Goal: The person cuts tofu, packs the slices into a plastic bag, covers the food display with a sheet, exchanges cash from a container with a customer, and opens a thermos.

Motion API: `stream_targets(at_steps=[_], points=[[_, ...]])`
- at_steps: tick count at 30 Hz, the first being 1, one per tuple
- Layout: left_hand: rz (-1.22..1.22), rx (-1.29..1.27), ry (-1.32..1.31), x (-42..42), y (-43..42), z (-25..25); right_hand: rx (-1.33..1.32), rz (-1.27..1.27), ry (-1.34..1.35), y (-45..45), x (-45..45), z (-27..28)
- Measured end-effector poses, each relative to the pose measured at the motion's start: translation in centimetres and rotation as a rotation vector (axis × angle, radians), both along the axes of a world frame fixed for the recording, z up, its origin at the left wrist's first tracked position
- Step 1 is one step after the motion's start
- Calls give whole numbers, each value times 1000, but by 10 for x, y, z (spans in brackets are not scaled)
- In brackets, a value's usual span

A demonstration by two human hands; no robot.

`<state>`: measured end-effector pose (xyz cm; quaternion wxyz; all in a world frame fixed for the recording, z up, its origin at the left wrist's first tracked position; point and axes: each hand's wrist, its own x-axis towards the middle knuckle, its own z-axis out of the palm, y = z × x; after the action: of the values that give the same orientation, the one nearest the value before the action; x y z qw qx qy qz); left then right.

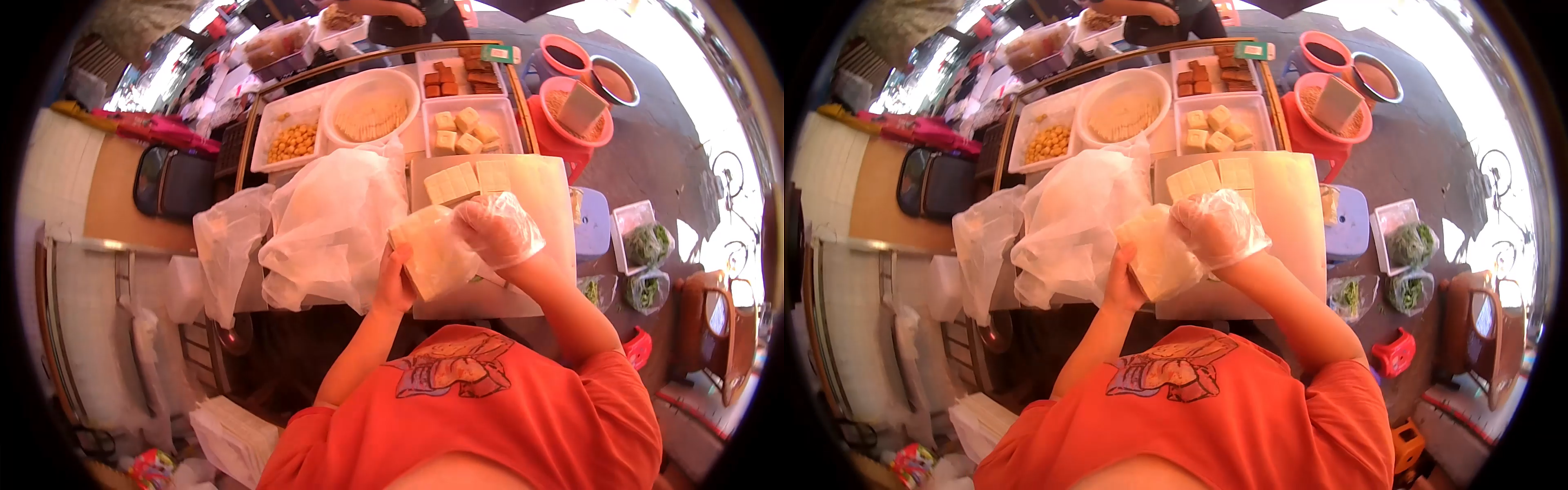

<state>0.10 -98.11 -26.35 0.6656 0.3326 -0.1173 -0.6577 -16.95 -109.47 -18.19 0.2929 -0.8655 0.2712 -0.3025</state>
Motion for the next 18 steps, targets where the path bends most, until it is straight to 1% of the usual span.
stream_targets(at_steps=[1,5,7,9,10,11,14,15,16,17,18], points=[[-8,32,27,-1,11,-5,81,84,-57,2,3,5],[-61,136,97,5,63,-26,-75,309,-72,21,23,-5],[-93,145,125,9,89,-26,21,455,123,44,24,-5],[-106,149,90,13,114,-26,276,579,297,61,38,1],[-114,155,76,15,129,-27,494,619,387,72,49,5],[-150,128,133,17,142,-30,706,650,489,82,58,7],[-67,165,167,19,172,-41,1085,440,342,110,75,-1],[2,324,-44,23,183,-40,480,472,218,108,67,-35],[81,493,-244,29,198,-36,220,436,291,106,74,-49],[142,606,-497,34,212,-31,17,360,429,101,81,-59],[321,459,-586,41,237,-68,-113,312,555,98,84,-68]])
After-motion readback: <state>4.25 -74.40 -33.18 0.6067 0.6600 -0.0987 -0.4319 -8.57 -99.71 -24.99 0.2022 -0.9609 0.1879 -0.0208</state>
